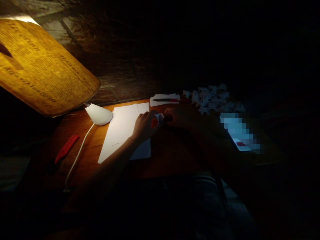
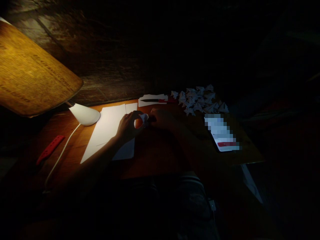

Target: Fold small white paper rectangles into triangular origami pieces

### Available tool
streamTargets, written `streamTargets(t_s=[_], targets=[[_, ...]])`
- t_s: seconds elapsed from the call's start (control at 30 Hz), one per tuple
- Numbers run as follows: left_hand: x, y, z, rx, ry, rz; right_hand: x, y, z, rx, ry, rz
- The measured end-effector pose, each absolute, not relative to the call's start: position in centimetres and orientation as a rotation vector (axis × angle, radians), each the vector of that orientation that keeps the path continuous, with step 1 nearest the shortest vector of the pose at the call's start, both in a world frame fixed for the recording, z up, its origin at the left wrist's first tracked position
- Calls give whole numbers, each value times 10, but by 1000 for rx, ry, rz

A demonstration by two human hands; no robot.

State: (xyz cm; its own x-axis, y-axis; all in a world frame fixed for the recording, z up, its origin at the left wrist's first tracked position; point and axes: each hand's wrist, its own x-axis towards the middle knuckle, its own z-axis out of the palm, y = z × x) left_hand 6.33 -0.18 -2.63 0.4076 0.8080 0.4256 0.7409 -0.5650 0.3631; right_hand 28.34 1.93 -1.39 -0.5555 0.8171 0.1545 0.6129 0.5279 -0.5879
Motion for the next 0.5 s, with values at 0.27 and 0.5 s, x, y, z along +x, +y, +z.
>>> streamTargets(t_s=[0.27, 0.5], targets=[[63, -1, -28, 2496, 1317, 930, 288, 23, -14, -1084, -2304, 788], [63, -4, -26, 2432, 1165, 958, 292, 30, -21, -1056, -2312, 794]])
